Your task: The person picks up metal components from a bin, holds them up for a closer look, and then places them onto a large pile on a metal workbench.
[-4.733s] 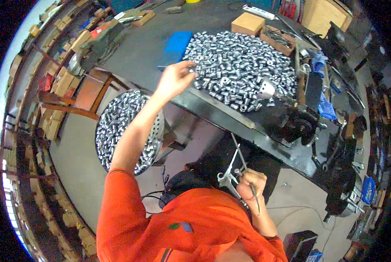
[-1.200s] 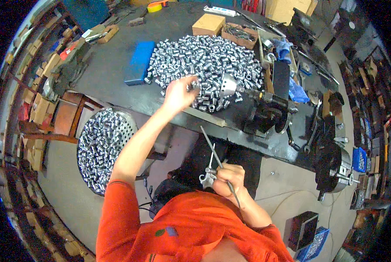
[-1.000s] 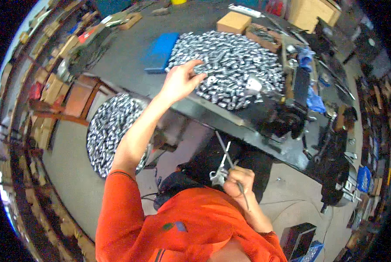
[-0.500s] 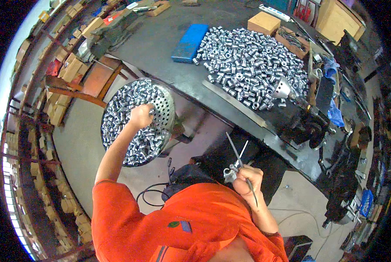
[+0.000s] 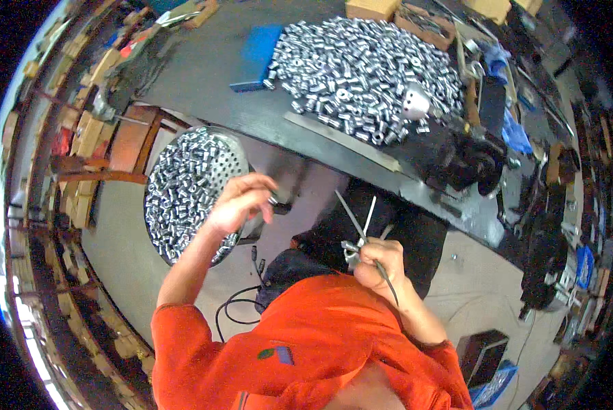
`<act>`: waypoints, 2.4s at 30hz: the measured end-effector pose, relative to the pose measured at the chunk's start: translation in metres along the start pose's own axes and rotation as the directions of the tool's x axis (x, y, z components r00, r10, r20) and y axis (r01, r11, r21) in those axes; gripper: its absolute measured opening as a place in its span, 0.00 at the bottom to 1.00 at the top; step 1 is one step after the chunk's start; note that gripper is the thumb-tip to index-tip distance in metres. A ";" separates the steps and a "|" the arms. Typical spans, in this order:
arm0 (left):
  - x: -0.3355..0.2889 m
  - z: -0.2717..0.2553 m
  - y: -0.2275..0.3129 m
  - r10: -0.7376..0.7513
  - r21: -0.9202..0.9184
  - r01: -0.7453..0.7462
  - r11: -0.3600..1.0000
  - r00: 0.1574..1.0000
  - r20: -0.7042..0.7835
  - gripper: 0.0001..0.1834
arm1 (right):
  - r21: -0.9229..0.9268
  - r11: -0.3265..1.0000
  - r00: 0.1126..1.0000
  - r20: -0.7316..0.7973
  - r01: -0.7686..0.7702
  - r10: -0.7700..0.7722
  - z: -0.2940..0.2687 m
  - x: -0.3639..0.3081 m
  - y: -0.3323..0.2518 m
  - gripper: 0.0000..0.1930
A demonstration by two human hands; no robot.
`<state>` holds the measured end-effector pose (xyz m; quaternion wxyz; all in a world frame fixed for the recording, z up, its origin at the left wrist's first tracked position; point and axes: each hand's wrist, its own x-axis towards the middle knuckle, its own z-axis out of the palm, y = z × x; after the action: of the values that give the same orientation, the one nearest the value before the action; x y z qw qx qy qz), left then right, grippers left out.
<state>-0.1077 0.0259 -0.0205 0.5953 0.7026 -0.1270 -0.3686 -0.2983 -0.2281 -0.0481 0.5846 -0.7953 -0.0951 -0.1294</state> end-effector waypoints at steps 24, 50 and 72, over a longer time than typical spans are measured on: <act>0.008 0.107 0.000 0.098 0.168 -0.149 0.974 0.955 0.279 0.12 | -0.144 0.970 0.980 -0.015 -0.198 0.198 0.001 0.004 0.002 0.09; 0.036 0.086 0.000 0.592 0.786 -0.509 0.353 0.771 0.233 0.14 | 0.209 0.977 0.997 0.075 -0.046 0.031 -0.010 -0.003 -0.026 0.15; 0.162 0.054 0.101 0.683 0.647 -0.480 0.593 0.725 -0.088 0.22 | -0.214 0.973 0.971 -0.201 0.083 -0.127 -0.015 -0.002 -0.009 0.12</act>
<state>-0.0042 -0.1405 0.0133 0.4501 0.8173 -0.3586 0.0294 -0.3048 -0.2398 -0.0361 0.4988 -0.8266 -0.0601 -0.2538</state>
